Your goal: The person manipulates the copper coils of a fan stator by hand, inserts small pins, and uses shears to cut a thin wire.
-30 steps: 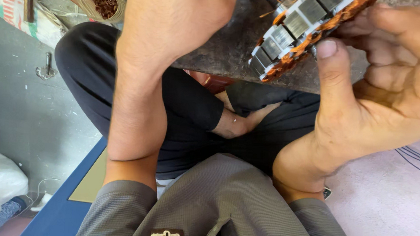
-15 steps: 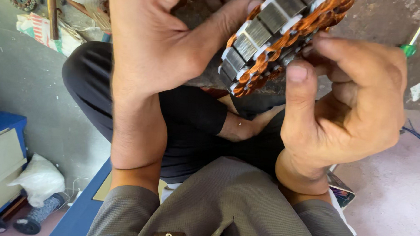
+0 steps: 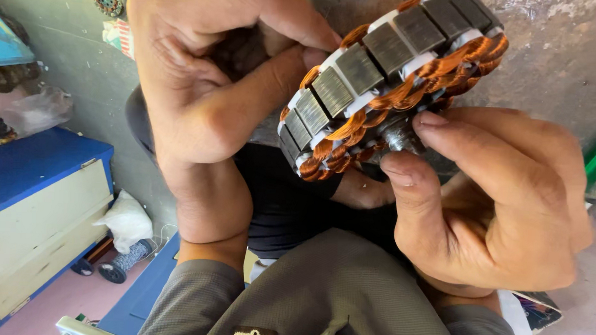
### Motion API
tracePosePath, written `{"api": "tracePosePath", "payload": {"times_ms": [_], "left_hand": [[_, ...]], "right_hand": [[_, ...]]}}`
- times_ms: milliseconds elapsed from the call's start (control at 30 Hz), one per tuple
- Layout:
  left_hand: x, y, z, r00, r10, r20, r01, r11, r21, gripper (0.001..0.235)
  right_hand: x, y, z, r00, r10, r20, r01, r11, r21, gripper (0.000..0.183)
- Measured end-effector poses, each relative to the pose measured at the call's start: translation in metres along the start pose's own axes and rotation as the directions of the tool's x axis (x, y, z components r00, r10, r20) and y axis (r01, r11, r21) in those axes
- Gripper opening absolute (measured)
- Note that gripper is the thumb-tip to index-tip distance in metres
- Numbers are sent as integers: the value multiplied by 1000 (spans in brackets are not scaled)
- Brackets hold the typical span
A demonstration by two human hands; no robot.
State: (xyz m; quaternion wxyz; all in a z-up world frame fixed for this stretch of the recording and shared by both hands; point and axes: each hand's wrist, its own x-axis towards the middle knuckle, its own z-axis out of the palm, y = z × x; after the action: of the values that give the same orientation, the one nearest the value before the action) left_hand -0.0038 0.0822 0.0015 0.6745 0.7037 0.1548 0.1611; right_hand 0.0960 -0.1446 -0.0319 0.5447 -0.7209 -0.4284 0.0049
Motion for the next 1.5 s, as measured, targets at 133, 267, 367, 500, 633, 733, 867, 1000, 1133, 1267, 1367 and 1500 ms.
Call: {"api": "tracePosePath", "payload": {"times_ms": [133,267,367,500,633,733,867,1000,1133,1267,1367,1500], "left_hand": [[2,4,8,999,-21,-43,21,1000,-4,13],[4,5,13,993,-45,-105,44,999,-7,10],[1,7,19,985,-42,-170,45,999,13,10],[6,3,9,995,25,-100,-17,997,82,9],[-5,0,19,967,78,-243,-111,986,-126,7],[-18,11,39,917,132,-376,-192,973,-126,18],[-26,26,41,900,395,-182,-282,848,449,33],[-30,23,40,877,474,-77,-333,716,614,36],[-34,17,35,841,539,-42,-373,635,676,39],[-30,15,33,791,612,-5,-410,536,738,42],[-25,13,35,749,662,13,-436,478,762,44],[-12,12,33,676,734,62,-501,396,769,48]], "right_hand": [[2,7,-4,1000,-5,17,4,999,35,40],[3,6,-3,1000,11,3,-11,998,68,43],[6,-2,-5,999,40,25,-41,998,39,42],[26,-7,-24,970,-1,241,7,1000,-22,38],[48,2,-22,913,-64,404,64,998,15,40],[50,-2,-19,896,-74,438,76,997,13,41],[53,-2,-23,868,-88,489,86,996,26,43],[58,-2,-30,830,-110,546,103,994,45,45],[59,-2,-33,797,-137,589,120,990,68,47],[62,9,-30,776,-169,607,122,985,118,49],[60,16,-25,771,-200,604,131,979,156,50],[66,24,-24,770,-227,596,138,972,192,52]]}}
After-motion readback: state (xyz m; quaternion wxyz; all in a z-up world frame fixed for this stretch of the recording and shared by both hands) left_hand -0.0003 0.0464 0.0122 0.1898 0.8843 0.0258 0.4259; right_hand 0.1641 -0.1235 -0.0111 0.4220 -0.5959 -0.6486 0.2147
